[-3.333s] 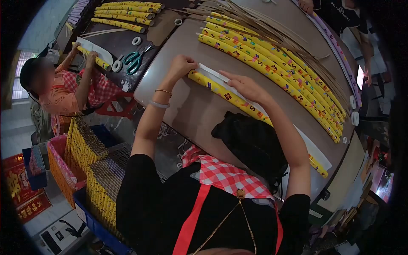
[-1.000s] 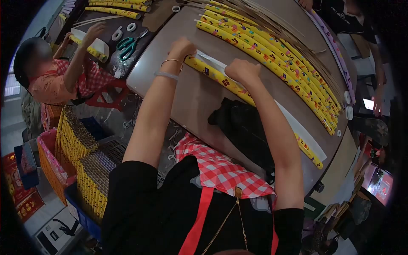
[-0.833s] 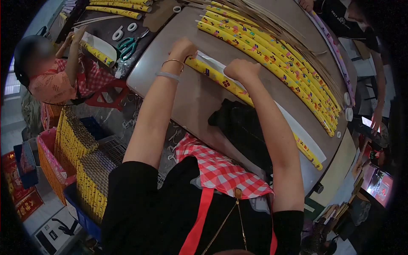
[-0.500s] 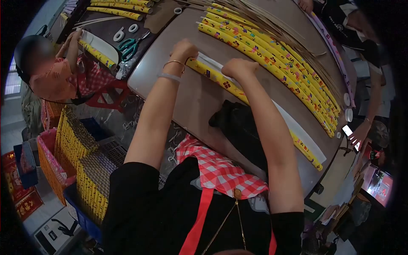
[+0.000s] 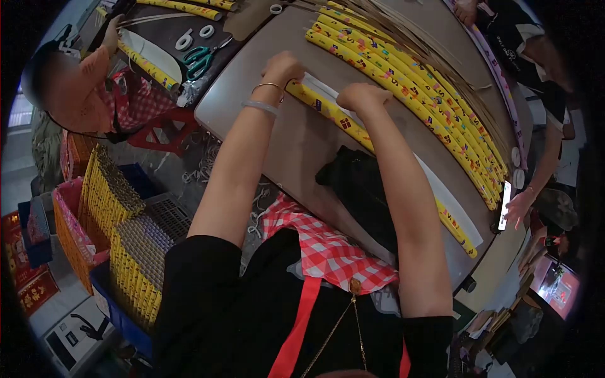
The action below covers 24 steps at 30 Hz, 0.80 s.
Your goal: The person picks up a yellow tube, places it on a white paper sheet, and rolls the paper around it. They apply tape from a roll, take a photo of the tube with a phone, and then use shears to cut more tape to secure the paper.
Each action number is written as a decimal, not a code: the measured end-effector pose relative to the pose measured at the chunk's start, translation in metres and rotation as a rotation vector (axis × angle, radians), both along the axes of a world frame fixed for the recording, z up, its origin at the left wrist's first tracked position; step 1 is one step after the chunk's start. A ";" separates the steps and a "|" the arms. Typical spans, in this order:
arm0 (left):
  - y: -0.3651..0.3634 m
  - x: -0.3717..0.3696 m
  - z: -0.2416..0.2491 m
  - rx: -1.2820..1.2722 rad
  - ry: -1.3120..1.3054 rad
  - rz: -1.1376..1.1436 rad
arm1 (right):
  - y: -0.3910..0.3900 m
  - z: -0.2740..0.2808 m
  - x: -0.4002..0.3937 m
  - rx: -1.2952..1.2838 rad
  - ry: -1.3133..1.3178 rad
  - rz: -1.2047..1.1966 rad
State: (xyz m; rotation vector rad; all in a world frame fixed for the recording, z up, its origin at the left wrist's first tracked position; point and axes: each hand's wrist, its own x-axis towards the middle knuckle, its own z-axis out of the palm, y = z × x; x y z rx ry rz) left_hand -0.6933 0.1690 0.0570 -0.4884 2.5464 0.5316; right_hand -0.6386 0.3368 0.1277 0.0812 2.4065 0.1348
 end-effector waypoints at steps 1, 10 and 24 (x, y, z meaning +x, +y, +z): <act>0.001 0.002 0.003 0.001 -0.002 0.007 | 0.000 0.002 -0.001 -0.015 -0.039 -0.017; -0.004 -0.011 -0.027 -0.050 -0.010 -0.009 | 0.012 -0.008 -0.007 -0.108 -0.101 -0.049; 0.005 0.002 0.005 -0.030 -0.041 0.057 | -0.004 -0.001 0.000 0.030 0.008 -0.019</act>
